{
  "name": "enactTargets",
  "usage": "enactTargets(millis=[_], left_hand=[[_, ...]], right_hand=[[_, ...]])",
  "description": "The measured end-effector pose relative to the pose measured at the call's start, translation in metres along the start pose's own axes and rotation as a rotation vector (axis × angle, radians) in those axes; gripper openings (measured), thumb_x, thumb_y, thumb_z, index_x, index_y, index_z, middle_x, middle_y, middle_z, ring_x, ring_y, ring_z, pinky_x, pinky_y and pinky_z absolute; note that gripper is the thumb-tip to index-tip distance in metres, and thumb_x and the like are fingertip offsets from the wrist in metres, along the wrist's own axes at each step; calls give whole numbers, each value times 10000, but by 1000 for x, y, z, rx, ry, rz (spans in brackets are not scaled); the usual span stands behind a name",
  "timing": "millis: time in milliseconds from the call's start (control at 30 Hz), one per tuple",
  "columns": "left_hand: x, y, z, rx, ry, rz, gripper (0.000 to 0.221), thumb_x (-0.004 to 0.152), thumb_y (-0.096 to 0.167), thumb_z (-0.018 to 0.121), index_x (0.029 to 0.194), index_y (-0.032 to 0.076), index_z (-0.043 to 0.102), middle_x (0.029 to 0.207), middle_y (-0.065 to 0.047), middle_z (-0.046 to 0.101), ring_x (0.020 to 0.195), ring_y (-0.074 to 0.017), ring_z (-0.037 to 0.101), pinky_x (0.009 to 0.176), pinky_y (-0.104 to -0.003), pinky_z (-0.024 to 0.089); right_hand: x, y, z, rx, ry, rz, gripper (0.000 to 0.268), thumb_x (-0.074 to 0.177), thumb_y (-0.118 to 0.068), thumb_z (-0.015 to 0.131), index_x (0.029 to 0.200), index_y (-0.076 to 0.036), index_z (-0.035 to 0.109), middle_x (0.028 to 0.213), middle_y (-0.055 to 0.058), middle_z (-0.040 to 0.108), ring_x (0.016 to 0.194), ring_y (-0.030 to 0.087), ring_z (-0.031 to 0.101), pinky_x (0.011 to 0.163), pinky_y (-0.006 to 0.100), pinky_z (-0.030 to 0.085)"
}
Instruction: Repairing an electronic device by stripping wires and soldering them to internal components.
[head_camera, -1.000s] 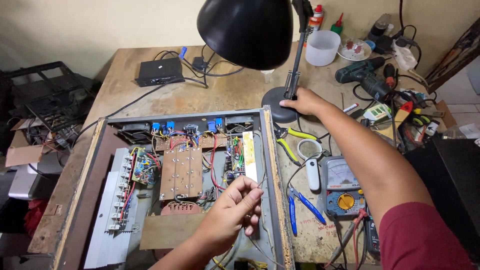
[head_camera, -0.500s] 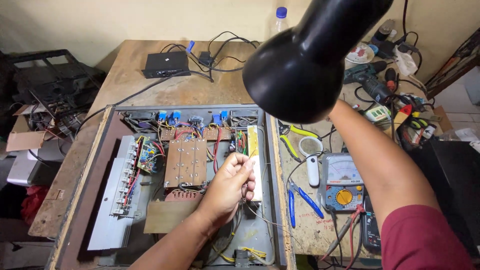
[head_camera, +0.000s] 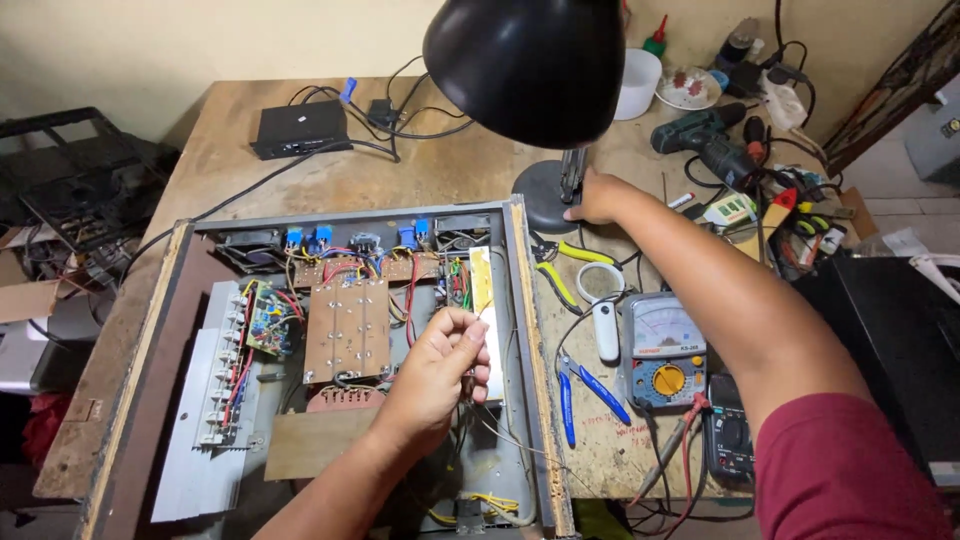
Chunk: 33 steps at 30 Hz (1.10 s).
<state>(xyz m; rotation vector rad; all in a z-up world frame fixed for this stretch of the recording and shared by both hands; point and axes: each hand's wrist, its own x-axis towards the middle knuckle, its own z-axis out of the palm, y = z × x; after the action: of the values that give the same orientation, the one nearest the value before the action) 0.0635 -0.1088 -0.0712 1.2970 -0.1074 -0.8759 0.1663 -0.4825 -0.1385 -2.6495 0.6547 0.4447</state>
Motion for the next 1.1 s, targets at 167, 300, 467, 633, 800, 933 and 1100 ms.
enactTargets(millis=[167, 300, 467, 633, 800, 933, 1100], left_hand=[[0, -2, 0, -6, 17, -16, 100, 1067, 159, 573, 1024, 74, 545, 778, -100, 549, 605, -149, 519, 464, -246, 450], [-3, 0, 3, -9, -13, -22, 111, 1082, 163, 548, 1016, 74, 542, 787, -95, 538, 621, -155, 517, 511, -286, 499], [-2, -5, 3, -43, -6, -35, 110, 1063, 159, 581, 1018, 62, 557, 797, -116, 567, 627, -189, 565, 552, -318, 553], [-1, -12, -1, -112, -77, -122, 122, 1048, 179, 590, 1069, 64, 557, 844, -117, 564, 686, -172, 603, 635, -359, 642], [-11, -15, 4, -124, -116, -213, 118, 1039, 176, 608, 1029, 71, 556, 850, -108, 553, 692, -161, 601, 666, -388, 657], [-16, -6, 11, -47, -50, -228, 112, 1036, 138, 618, 1036, 31, 586, 854, -135, 598, 717, -203, 643, 704, -393, 663], [-14, -12, 7, -38, -60, -167, 101, 1037, 128, 622, 1020, 31, 602, 839, -134, 609, 728, -208, 640, 691, -367, 646]], right_hand=[[-41, -25, 14, -541, -20, 106, 436, 981, -514, 628, 1164, -136, 744, 1126, 65, 766, 1043, 320, 721, 817, 421, 558], [-39, -17, 37, -530, -101, -120, 322, 949, -378, 670, 1112, -110, 740, 1088, 96, 735, 963, 323, 705, 742, 449, 587], [-59, -8, 22, -420, -64, -214, 260, 864, -241, 759, 1007, -33, 695, 1000, 160, 729, 881, 328, 709, 733, 423, 573], [-94, 17, -11, -9, 84, -159, 170, 900, -233, 689, 1024, -117, 694, 937, 53, 655, 792, 189, 592, 668, 326, 466], [-73, 53, -20, 18, 132, 109, 383, 876, -368, 701, 1075, -41, 714, 1022, 137, 694, 884, 285, 626, 684, 406, 464], [-63, 44, -27, 305, 163, 421, 256, 935, -206, 726, 856, 18, 631, 647, 146, 690, 467, 243, 633, 476, 345, 519], [-8, 62, -7, 145, 112, 493, 303, 868, -158, 743, 1077, 49, 670, 974, 206, 687, 789, 310, 629, 629, 400, 539]])
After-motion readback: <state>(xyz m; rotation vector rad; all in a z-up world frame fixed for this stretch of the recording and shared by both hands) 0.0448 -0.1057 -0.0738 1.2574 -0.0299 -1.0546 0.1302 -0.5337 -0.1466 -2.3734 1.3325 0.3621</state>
